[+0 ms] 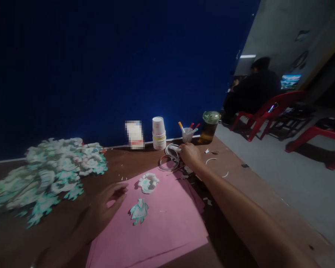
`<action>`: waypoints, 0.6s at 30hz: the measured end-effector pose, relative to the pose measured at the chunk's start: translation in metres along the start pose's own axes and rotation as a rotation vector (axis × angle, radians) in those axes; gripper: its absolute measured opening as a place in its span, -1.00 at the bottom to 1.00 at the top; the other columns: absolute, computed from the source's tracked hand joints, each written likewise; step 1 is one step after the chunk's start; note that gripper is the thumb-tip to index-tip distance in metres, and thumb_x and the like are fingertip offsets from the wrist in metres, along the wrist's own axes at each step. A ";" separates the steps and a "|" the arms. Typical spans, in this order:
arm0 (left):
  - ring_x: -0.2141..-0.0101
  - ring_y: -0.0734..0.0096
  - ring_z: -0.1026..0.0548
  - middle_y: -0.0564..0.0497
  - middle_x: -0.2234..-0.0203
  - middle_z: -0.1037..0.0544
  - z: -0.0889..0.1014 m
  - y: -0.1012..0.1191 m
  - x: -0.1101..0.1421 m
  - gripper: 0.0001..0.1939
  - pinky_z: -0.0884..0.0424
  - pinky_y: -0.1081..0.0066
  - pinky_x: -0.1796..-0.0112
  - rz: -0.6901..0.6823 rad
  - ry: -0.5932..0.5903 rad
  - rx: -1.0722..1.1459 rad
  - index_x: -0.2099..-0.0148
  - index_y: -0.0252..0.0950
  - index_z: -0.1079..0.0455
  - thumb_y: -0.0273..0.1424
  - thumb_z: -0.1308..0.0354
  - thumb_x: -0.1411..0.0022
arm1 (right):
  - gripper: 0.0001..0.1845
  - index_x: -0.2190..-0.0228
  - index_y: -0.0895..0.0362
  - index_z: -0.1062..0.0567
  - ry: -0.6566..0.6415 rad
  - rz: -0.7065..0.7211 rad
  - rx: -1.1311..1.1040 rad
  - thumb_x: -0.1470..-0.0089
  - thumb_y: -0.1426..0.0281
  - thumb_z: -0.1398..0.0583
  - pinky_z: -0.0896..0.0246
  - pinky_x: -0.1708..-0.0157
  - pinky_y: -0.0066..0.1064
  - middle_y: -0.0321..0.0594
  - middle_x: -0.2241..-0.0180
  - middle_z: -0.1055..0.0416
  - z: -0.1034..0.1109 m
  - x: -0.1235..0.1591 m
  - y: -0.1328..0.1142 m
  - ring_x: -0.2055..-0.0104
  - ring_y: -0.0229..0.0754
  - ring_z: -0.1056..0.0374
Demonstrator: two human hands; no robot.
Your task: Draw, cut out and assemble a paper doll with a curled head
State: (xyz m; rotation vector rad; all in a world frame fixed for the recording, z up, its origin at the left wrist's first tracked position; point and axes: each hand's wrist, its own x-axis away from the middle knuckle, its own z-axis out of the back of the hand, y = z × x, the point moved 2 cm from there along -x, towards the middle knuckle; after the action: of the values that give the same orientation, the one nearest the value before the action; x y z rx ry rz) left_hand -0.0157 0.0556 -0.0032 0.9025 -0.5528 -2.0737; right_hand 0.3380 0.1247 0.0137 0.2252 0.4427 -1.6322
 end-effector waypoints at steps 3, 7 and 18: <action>0.24 0.39 -0.55 0.00 0.15 -0.53 0.000 0.002 0.000 -0.81 -0.56 0.40 0.21 0.013 -0.033 0.033 0.01 -0.16 -0.41 -0.34 -0.09 -0.36 | -0.68 0.08 0.16 -0.57 0.103 -0.017 0.029 -0.27 0.42 -0.07 -0.20 0.15 -0.37 -0.04 0.10 -0.51 0.023 -0.009 0.004 0.11 -0.05 -0.40; 0.25 0.38 -0.55 -0.02 0.17 -0.55 -0.001 0.005 -0.001 -0.81 -0.57 0.40 0.24 0.030 -0.053 0.038 0.03 -0.18 -0.44 -0.31 -0.08 -0.36 | -0.63 0.05 0.25 -0.53 0.194 -0.041 0.097 -0.31 0.44 0.01 -0.15 0.04 -0.25 0.10 0.04 -0.42 0.056 -0.038 0.014 -0.02 0.07 -0.30; 0.28 0.37 -0.55 -0.01 0.25 -0.57 0.002 0.013 -0.003 -0.84 -0.55 0.45 0.32 -0.015 -0.050 -0.026 0.10 -0.19 -0.47 -0.36 -0.07 -0.35 | -0.72 0.08 0.25 -0.52 0.101 0.065 0.096 -0.29 0.45 -0.08 -0.08 -0.04 -0.13 0.09 -0.03 -0.38 0.048 -0.060 -0.002 -0.06 0.09 -0.23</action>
State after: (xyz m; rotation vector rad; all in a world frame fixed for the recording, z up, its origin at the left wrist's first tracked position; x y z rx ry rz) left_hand -0.0095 0.0506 0.0073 0.8439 -0.5452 -2.1177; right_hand 0.3480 0.1599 0.0812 0.3916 0.4296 -1.5843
